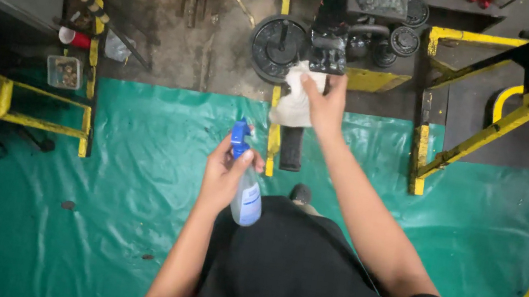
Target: Cleaning gym equipment with a spray bottle and cloth.
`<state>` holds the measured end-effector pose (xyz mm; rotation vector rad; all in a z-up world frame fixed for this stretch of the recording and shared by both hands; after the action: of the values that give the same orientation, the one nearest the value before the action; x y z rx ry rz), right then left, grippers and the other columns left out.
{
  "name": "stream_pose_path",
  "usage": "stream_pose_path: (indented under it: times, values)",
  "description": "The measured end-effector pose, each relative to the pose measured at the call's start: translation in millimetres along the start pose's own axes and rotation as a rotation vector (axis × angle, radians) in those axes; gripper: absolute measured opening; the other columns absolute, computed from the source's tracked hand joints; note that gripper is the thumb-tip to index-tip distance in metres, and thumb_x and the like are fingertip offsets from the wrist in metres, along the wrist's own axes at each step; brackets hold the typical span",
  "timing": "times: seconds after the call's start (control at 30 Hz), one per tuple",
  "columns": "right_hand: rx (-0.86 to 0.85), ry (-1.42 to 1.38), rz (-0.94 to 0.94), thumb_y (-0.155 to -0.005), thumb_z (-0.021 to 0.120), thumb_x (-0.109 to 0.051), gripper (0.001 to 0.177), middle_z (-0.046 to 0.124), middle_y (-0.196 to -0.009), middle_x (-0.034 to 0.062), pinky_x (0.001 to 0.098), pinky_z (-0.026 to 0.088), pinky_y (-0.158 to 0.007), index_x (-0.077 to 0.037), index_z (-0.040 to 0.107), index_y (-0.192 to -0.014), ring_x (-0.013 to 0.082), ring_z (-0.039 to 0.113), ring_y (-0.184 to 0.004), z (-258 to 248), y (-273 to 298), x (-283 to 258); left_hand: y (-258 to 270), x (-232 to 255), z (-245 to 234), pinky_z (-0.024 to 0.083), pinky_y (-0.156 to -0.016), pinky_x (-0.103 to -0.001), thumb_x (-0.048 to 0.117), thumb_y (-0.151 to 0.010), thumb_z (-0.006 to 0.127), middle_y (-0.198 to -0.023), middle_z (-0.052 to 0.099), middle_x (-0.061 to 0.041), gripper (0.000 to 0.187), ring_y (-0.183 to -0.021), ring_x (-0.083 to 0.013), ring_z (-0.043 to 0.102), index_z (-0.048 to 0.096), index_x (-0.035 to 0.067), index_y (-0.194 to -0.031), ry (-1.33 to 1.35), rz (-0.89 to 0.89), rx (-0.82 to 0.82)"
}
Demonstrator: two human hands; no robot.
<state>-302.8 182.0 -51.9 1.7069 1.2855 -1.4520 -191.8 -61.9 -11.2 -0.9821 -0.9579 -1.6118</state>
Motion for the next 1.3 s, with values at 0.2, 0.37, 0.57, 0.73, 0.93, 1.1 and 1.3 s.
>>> stream_pose_path:
  times: [0.2, 0.37, 0.57, 0.73, 0.93, 1.1, 1.3]
  values:
    - [-0.205, -0.471, 0.526, -0.086, 0.079, -0.018, 0.032, 0.076, -0.102, 0.0072, 0.0326, 0.060, -0.077, -0.001, 0.069, -0.112, 0.0172, 0.074, -0.087, 34, -11, 20, -26, 11, -8, 0.054, -0.082, -0.030, 0.009, -0.102, 0.060, -0.090, 0.068, -0.008, 0.049, -0.082, -0.0144, 0.065, 0.048, -0.004, -0.147, -0.024, -0.039, -0.117]
    - [-0.164, -0.542, 0.594, -0.097, 0.068, -0.020, 0.020, 0.076, -0.096, 0.0058, 0.0318, 0.058, -0.070, -0.002, 0.071, -0.107, 0.0145, 0.071, -0.079, 51, 8, 35, -42, 12, -10, 0.055, -0.081, -0.030, 0.007, -0.102, 0.059, -0.090, 0.068, -0.008, 0.046, -0.082, -0.0136, 0.065, 0.048, -0.003, -0.146, -0.043, -0.078, -0.232]
    - [0.250, -0.640, 0.309, -0.104, 0.066, -0.023, 0.024, 0.071, -0.089, 0.0058, 0.0328, 0.051, -0.065, 0.000, 0.069, -0.108, 0.0153, 0.064, -0.074, 56, 21, 56, -52, 4, -23, 0.055, -0.080, -0.029, 0.006, -0.103, 0.059, -0.089, 0.068, -0.008, 0.043, -0.081, -0.0136, 0.065, 0.050, -0.003, -0.144, -0.080, -0.103, -0.324]
    - [0.525, -0.879, 0.375, -0.103, 0.060, -0.029, 0.034, 0.070, -0.107, 0.0074, 0.0368, 0.055, -0.080, -0.002, 0.062, -0.124, 0.0194, 0.066, -0.093, 61, 43, 39, -47, 19, -40, 0.055, -0.079, -0.029, 0.008, -0.102, 0.060, -0.088, 0.069, -0.007, 0.043, -0.082, -0.0136, 0.066, 0.052, -0.003, -0.142, -0.099, -0.121, -0.302]
    - [0.525, -1.045, 0.525, -0.098, 0.061, -0.030, 0.042, 0.068, -0.120, 0.0080, 0.0419, 0.057, -0.094, -0.006, 0.055, -0.132, 0.0246, 0.066, -0.111, 61, 52, 18, -38, 31, -78, 0.053, -0.080, -0.029, 0.012, -0.102, 0.061, -0.087, 0.068, -0.007, 0.045, -0.082, -0.0133, 0.065, 0.051, -0.002, -0.144, -0.100, -0.072, -0.212]
    - [0.334, -0.832, 0.519, -0.094, 0.071, -0.019, 0.036, 0.072, -0.114, 0.0091, 0.0402, 0.057, -0.091, 0.000, 0.062, -0.124, 0.0233, 0.069, -0.104, 56, 37, 41, -33, 26, -87, 0.054, -0.080, -0.029, 0.013, -0.103, 0.061, -0.087, 0.068, -0.008, 0.044, -0.082, -0.0136, 0.065, 0.051, -0.001, -0.144, -0.098, -0.070, -0.181]
    - [0.105, -0.698, 0.642, -0.095, 0.066, -0.021, 0.026, 0.074, -0.099, 0.0097, 0.0388, 0.059, -0.080, -0.001, 0.068, -0.111, 0.0228, 0.071, -0.087, 13, 69, 17, -36, 25, -74, 0.053, -0.078, -0.029, 0.012, -0.102, 0.061, -0.087, 0.068, -0.007, 0.047, -0.081, -0.0136, 0.064, 0.050, -0.001, -0.145, -0.095, -0.081, -0.142]
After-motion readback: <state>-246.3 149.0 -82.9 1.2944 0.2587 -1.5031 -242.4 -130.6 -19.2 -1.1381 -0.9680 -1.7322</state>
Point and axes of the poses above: each hand's wrist, its own y-axis away from the middle knuckle, its own z-axis out of the palm, x = y × z, the point moved 10 cm from there along -y, towards the middle knuckle
